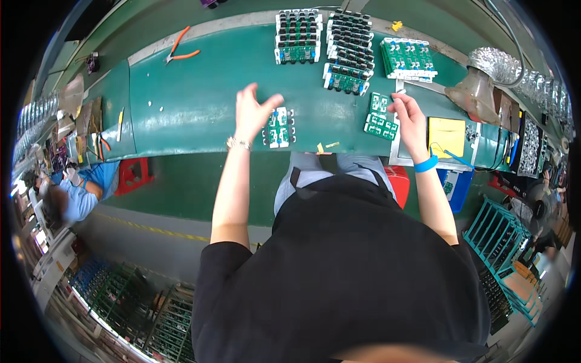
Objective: The person solders electronic components onto a printed circuit board using a soldering iron and solder wire.
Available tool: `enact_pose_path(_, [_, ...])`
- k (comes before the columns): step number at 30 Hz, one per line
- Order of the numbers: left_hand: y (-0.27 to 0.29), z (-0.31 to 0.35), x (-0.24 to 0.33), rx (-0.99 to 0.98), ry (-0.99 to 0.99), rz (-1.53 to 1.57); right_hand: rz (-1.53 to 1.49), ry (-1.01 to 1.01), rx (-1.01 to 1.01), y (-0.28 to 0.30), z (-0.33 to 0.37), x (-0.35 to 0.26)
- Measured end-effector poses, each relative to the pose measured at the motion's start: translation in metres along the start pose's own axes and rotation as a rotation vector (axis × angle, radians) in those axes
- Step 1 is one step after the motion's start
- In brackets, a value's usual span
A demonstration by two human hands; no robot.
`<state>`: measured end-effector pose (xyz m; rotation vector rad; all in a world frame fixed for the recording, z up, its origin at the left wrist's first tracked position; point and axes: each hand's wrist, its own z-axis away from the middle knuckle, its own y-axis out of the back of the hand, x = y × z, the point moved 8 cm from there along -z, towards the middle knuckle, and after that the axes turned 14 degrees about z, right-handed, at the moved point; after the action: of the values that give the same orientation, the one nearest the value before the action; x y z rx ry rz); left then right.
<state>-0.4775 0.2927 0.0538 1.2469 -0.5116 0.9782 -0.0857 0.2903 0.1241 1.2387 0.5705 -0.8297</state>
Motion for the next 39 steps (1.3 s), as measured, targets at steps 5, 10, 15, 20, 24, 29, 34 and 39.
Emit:
enact_pose_path(5, [-0.039, 0.082, -0.010, 0.058, 0.088, -0.256, -0.064, -0.010, -0.029, -0.012, 0.014, 0.025])
enact_pose_path(10, [-0.046, 0.082, -0.031, 0.139, 0.121, -0.230, -0.070, -0.010, -0.050, -0.018, 0.017, 0.022])
enact_pose_path(15, [-0.034, 0.068, -0.038, 0.173, 0.056, -0.156, -0.011, 0.028, -0.009, -0.009, 0.023, 0.031])
enact_pose_path(20, [-0.023, 0.037, 0.028, 0.082, -0.312, -0.240, 0.017, -0.054, 0.046, 0.010, 0.039, 0.047])
enact_pose_path(24, [-0.025, 0.003, 0.101, 0.055, -0.758, -0.363, 0.030, -0.095, 0.073, 0.018, 0.039, 0.054])
enact_pose_path(29, [-0.047, -0.031, 0.130, 0.025, -1.065, -0.496, 0.109, -0.036, 0.099, 0.034, 0.043, 0.037])
enact_pose_path(34, [-0.067, -0.054, 0.109, -0.029, -1.012, -0.561, 0.270, -0.060, 0.255, 0.052, 0.054, 0.072])
enact_pose_path(39, [-0.050, -0.022, 0.118, -0.051, -0.869, -0.538, 0.349, -0.070, 0.239, 0.070, 0.071, 0.076])
